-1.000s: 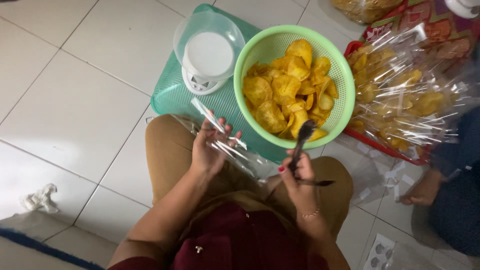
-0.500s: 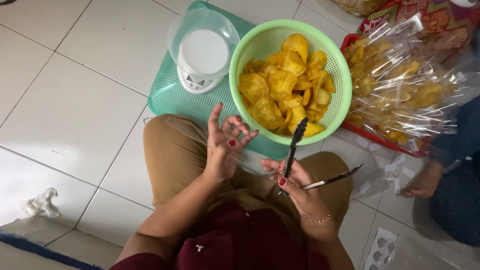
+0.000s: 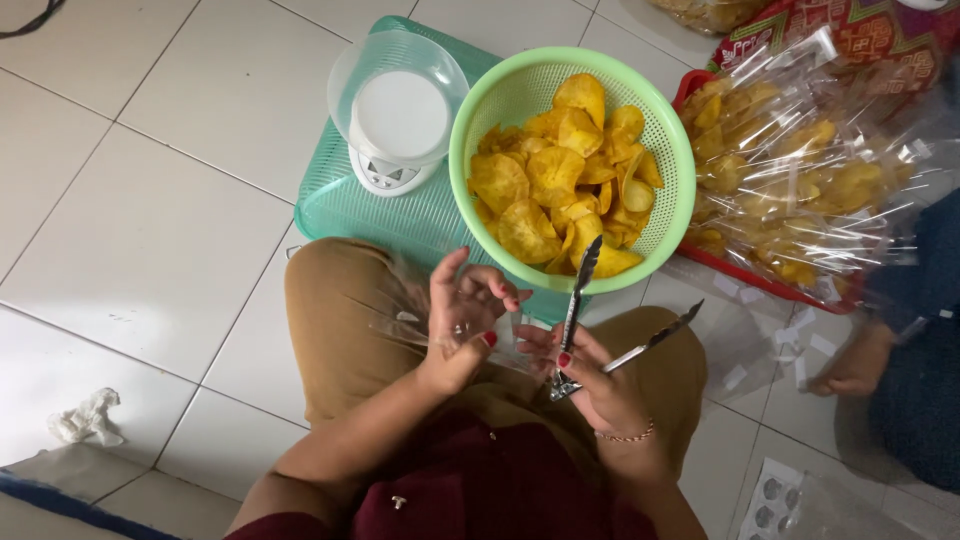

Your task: Packaging fried chips into plastic bags using tongs

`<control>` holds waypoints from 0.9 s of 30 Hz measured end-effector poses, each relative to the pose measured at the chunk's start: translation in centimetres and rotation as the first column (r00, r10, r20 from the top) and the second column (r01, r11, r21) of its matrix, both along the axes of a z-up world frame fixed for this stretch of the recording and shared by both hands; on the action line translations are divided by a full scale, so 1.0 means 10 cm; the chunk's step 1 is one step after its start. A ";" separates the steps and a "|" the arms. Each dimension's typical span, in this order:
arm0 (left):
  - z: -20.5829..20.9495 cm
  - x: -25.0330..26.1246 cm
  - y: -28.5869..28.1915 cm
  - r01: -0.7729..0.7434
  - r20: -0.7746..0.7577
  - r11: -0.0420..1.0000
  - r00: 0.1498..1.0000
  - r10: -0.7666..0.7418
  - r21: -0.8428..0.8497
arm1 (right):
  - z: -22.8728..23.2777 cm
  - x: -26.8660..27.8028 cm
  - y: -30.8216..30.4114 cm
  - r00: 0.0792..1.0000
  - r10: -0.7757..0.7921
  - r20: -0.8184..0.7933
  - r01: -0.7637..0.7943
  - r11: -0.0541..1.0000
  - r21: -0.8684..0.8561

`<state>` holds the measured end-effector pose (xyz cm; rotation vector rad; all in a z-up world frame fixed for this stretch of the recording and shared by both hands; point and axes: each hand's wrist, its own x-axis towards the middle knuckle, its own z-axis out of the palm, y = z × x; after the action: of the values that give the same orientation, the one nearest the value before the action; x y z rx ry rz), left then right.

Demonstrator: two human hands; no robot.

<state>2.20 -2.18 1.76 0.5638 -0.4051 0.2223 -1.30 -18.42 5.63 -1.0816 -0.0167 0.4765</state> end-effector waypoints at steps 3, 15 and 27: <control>-0.05 -0.04 -0.04 0.033 0.058 0.999 0.998 -0.035 0.044 | -0.13 0.00 -0.03 0.998 -0.026 -0.060 0.031 0.996 0.079; -0.20 -0.08 -0.10 -0.110 0.333 0.953 0.943 0.010 0.282 | 0.02 0.12 0.11 0.986 -0.003 -0.164 0.026 0.990 0.140; 0.17 0.26 0.45 -0.024 -0.140 0.989 0.990 0.003 -0.147 | -0.33 0.13 -0.40 0.965 -0.143 0.221 0.159 0.986 -0.055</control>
<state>4.83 2.28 3.49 0.4328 -0.2463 0.2226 0.03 -22.37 2.32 -1.1919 -0.1091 0.2215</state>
